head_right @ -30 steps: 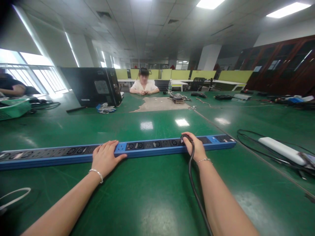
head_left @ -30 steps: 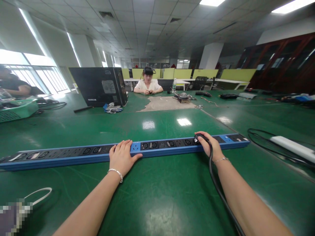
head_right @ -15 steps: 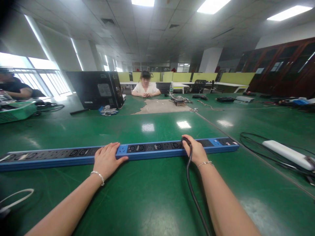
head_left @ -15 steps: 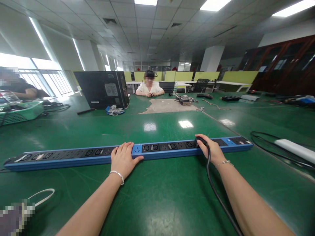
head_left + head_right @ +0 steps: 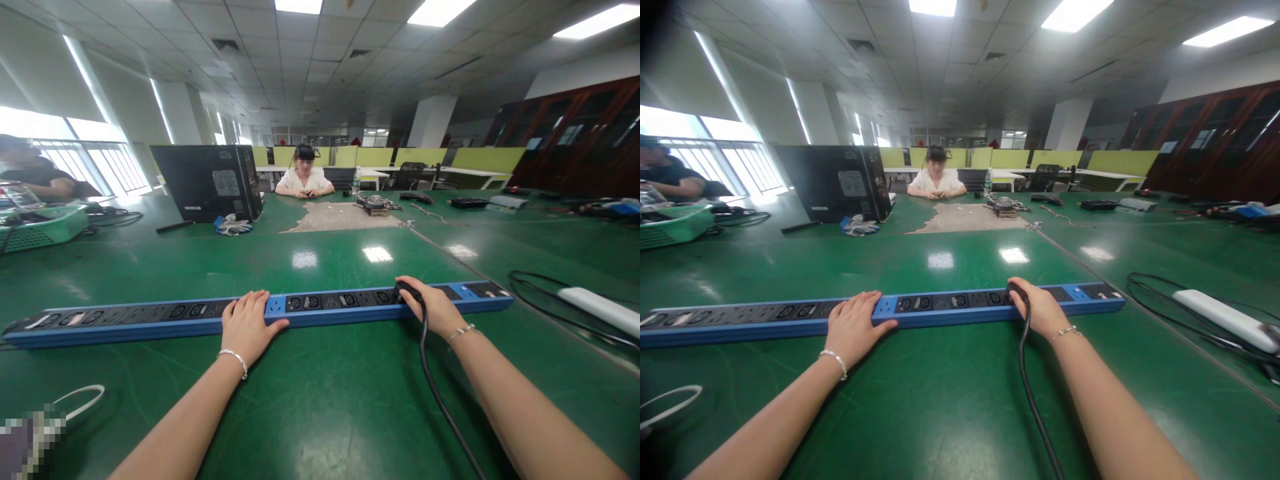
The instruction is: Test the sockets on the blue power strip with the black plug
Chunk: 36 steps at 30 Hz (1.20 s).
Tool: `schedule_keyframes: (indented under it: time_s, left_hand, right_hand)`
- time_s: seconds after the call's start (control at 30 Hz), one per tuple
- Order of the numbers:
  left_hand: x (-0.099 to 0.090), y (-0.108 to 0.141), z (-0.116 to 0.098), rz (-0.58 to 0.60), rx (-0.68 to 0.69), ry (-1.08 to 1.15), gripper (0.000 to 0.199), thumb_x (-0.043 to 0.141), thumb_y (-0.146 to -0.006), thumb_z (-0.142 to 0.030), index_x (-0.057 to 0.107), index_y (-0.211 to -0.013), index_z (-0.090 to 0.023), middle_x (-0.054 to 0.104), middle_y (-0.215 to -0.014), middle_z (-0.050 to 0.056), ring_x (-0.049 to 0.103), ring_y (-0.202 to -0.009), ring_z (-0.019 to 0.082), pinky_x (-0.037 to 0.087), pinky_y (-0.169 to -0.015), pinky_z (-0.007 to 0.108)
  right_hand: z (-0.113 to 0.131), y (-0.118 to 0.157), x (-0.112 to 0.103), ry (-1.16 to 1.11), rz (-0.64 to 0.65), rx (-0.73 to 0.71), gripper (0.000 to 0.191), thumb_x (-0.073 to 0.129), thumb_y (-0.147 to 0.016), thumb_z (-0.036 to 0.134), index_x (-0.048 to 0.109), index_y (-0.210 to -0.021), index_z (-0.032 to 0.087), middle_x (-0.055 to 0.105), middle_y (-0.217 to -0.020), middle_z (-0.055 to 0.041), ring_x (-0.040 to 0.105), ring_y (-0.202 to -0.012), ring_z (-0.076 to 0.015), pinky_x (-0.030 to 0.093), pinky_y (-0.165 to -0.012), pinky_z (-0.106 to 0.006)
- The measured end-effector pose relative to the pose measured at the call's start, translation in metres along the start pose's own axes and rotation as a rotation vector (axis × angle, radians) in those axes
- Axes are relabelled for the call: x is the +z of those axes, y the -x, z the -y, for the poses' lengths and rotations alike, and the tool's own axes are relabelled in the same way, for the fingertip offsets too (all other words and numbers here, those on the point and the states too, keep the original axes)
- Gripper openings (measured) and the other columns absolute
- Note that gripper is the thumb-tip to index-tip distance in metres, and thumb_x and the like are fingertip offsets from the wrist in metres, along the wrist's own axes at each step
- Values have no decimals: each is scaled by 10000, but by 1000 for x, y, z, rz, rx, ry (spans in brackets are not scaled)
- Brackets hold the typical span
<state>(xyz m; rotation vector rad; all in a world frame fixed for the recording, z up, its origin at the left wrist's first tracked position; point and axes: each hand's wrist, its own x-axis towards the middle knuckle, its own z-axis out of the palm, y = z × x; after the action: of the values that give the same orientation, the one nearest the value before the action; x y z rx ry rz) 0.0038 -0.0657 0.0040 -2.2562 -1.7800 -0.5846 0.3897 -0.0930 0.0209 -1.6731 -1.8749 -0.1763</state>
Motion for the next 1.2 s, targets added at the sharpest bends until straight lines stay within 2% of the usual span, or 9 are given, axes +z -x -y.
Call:
schedule_keyframes:
  time_s: [0.1,0.27,0.53,0.73,0.93,1.03,1.2]
  left_hand:
    - [0,0,0,1,-4,-4,599,515,-761,-583,502,-1237,-221,537,-1302,96,427,-1230,271,264,-1011,447]
    - [-1,-1,-1,14,-7,-12,596,506,-763,-587,501,-1242,-231,538,-1300,92,425,-1231,275,269,-1008,445]
    - [0,0,0,-16,3,-17,590,501,-769,-587,507,-1225,-213,548,-1290,85,438,-1217,277,277,-1002,443]
    - [1,0,0,-12,3,-25,603,500,-766,-593,503,-1228,-206,547,-1292,84,435,-1223,272,279,-1002,443]
    - [0,-1,-1,-3,-5,-30,592,479,-777,-597,500,-1232,-219,544,-1298,83,430,-1232,266,280,-1003,439]
    - [0,-1,-1,-3,-5,-35,593,479,-778,-596,502,-1231,-214,540,-1302,83,428,-1234,265,279,-1005,436]
    - [1,-1,0,2,-5,-35,601,481,-783,-586,499,-1239,-196,536,-1307,88,432,-1230,266,275,-1008,441]
  right_hand:
    - [-2,-3,-4,-4,38,-25,340,442,-850,348,596,-1115,201,691,-1006,-72,668,-841,-210,523,-776,-324]
    - [-10,-4,-3,-85,94,-6,334,454,-846,376,603,-1095,209,706,-932,-58,670,-773,-200,532,-701,-308]
    - [-6,2,0,-88,59,-21,340,463,-846,361,599,-1115,204,695,-995,-68,664,-869,-216,537,-765,-332]
    - [0,13,11,-18,-40,-78,341,445,-858,325,583,-1142,197,660,-1097,-78,630,-980,-217,506,-882,-380]
    - [4,21,23,-6,-173,-40,336,432,-865,304,566,-1153,194,640,-1138,-85,605,-1019,-220,460,-942,-420]
    - [4,19,20,13,-149,-31,335,434,-862,321,577,-1141,202,646,-1125,-79,611,-1002,-222,473,-918,-403]
    - [0,13,16,7,-81,-11,312,451,-843,353,608,-1073,210,688,-994,-67,642,-883,-218,510,-806,-352]
